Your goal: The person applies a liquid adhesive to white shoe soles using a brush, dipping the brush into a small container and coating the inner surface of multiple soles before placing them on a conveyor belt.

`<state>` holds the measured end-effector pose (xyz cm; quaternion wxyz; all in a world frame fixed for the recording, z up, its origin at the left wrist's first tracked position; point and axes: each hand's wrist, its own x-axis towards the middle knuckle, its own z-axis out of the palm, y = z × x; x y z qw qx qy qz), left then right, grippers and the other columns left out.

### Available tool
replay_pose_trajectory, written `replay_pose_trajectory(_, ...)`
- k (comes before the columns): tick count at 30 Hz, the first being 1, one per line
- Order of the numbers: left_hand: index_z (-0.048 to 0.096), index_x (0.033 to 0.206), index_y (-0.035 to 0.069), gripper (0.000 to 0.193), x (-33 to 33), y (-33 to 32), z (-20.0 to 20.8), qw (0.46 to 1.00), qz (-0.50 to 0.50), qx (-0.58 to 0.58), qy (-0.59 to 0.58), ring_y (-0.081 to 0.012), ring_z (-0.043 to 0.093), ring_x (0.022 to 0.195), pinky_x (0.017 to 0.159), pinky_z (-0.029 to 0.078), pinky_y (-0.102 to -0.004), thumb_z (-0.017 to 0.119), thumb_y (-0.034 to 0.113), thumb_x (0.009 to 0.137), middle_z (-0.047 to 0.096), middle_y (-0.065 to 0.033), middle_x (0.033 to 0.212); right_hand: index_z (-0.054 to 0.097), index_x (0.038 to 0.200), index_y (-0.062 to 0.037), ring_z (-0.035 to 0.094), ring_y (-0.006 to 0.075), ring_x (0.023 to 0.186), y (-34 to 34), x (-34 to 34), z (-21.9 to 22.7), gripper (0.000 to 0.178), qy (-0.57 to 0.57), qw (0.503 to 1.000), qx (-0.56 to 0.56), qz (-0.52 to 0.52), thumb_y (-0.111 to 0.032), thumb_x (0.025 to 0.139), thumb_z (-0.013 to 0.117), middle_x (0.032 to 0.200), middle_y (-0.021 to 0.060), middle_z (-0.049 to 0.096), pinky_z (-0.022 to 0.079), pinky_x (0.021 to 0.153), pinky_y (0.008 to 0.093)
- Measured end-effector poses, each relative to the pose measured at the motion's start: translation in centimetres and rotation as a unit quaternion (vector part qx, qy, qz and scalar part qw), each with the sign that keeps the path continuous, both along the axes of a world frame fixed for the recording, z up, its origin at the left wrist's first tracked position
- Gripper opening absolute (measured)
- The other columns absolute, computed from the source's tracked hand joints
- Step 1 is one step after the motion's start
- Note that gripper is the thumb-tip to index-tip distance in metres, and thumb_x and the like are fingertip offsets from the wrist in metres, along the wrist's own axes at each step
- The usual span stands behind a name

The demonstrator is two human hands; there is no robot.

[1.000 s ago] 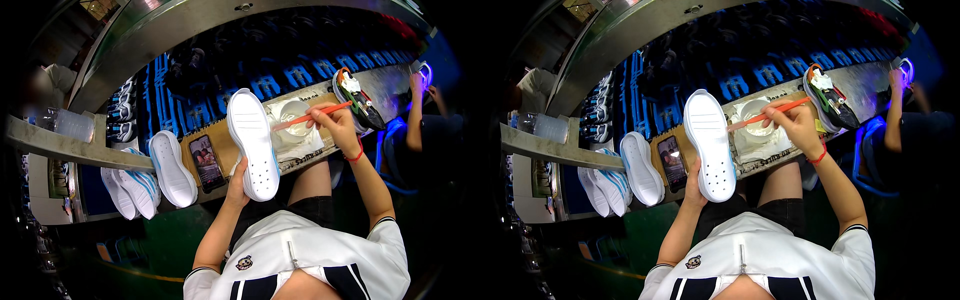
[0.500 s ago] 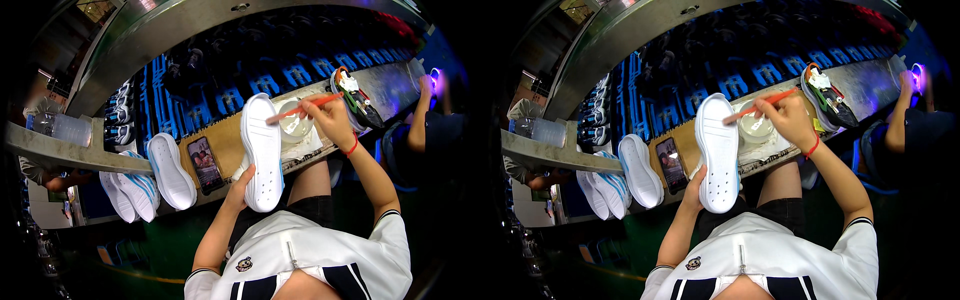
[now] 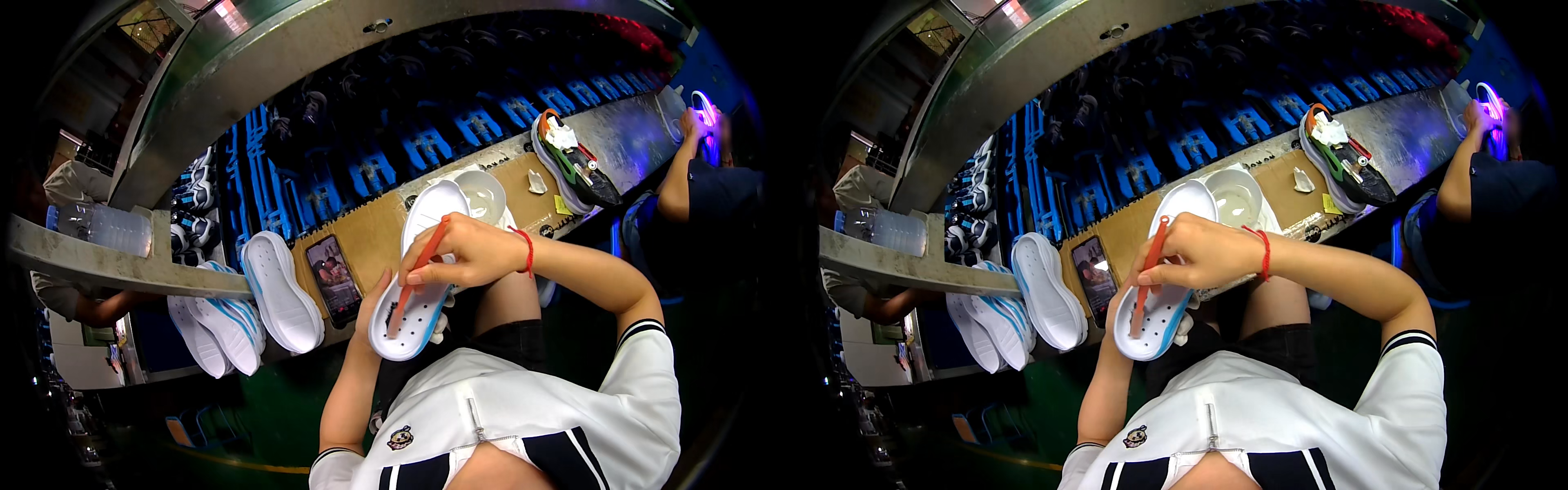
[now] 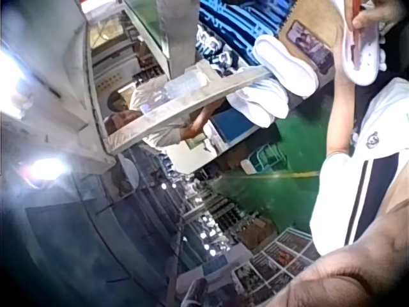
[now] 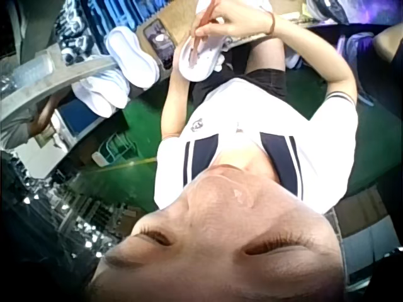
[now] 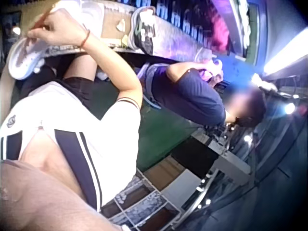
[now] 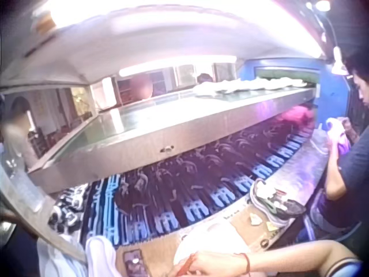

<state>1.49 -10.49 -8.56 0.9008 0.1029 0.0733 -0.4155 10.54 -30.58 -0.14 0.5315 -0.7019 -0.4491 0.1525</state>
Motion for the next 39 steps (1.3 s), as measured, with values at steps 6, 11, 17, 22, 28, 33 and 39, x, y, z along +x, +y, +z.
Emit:
replay_pose_trajectory(6, 0.035, 0.136, -0.003, 0.070, -0.7, 0.0, 1.2, 0.999, -0.021, 0.011, 0.039, -0.0365, 0.054, 0.077, 0.063, 0.048, -0.0468, 0.035, 0.052, 0.093, 0.051, -0.0276, 0.110, 0.067, 0.089, 0.0028, 0.060, 0.0093, 0.064, -6.1, 4.3, -2.0, 0.020, 0.138, 0.945, 0.039, -0.295, -0.015, 0.087, 0.059, 0.073, 0.0082, 0.067, 0.045, 0.058, 0.0209)
replay_pose_trajectory(11, 0.036, 0.136, -0.003, 0.067, -0.8, -0.5, 1.0, 0.999, -0.025, -0.010, 0.026, -0.0366, 0.055, 0.080, 0.065, 0.047, -0.0466, 0.034, 0.050, 0.094, 0.052, -0.0269, 0.112, 0.067, 0.092, 0.0044, 0.057, 0.0086, 0.065, -6.2, 2.1, -0.8, 0.021, 0.162, 0.949, 0.048, -0.268, -0.014, 0.091, 0.056, 0.073, 0.0073, 0.067, 0.043, 0.060, 0.0212)
replay_pose_trajectory(17, 0.040, 0.133, 0.000, 0.051, -0.6, 0.7, -1.1, 0.980, 0.129, 0.148, -0.036, -0.0257, 0.055, 0.114, 0.099, 0.044, -0.0417, 0.058, 0.024, 0.091, 0.056, -0.0139, 0.122, 0.066, 0.095, 0.0048, 0.057, 0.0086, 0.066, -6.9, 1.8, -0.7, 0.022, 0.134, 0.922, 0.105, -0.347, -0.015, 0.091, 0.055, 0.075, 0.0092, 0.068, 0.043, 0.063, 0.0220)
replay_pose_trajectory(22, 0.048, 0.126, 0.004, 0.063, 0.1, 1.1, -0.4, 0.921, 0.218, 0.312, -0.078, -0.0212, 0.054, 0.111, 0.098, 0.044, -0.0354, 0.070, -0.009, 0.069, 0.056, -0.0098, 0.119, 0.064, 0.098, 0.0062, 0.064, 0.0132, 0.073, -3.5, -1.8, -2.0, 0.018, 0.157, 0.941, 0.123, -0.272, -0.008, 0.091, 0.056, 0.082, 0.0120, 0.068, 0.048, 0.063, 0.0234)
replay_pose_trajectory(28, 0.049, 0.124, 0.004, 0.062, -0.3, -0.2, 0.4, 0.890, 0.229, 0.373, -0.127, -0.0188, 0.054, 0.109, 0.096, 0.044, -0.0332, 0.075, -0.003, 0.068, 0.057, -0.0071, 0.114, 0.068, 0.096, 0.0015, 0.066, 0.0122, 0.074, -0.9, -2.6, -3.7, 0.016, 0.046, 0.951, 0.123, -0.281, -0.010, 0.088, 0.061, 0.079, 0.0076, 0.070, 0.048, 0.063, 0.0229)
replay_pose_trajectory(33, 0.051, 0.123, 0.004, 0.059, -0.3, 0.8, 0.5, 0.861, 0.250, 0.412, -0.162, -0.0175, 0.054, 0.107, 0.095, 0.044, -0.0317, 0.075, 0.000, 0.069, 0.057, -0.0064, 0.114, 0.065, 0.097, 0.0042, 0.065, 0.0156, 0.080, -5.2, -1.1, -3.0, 0.015, 0.073, 0.950, -0.009, -0.304, -0.005, 0.089, 0.059, 0.086, 0.0105, 0.068, 0.050, 0.071, 0.0262)
replay_pose_trajectory(39, 0.048, 0.126, 0.004, 0.063, -0.2, -0.9, 0.3, 0.856, 0.230, 0.416, -0.201, -0.0171, 0.053, 0.108, 0.095, 0.043, -0.0319, 0.075, 0.000, 0.069, 0.055, -0.0059, 0.117, 0.068, 0.096, 0.0015, 0.065, 0.0143, 0.080, -1.7, -1.6, -2.2, 0.015, 0.046, 0.969, 0.073, -0.229, -0.009, 0.088, 0.060, 0.084, 0.0091, 0.069, 0.050, 0.074, 0.0267)
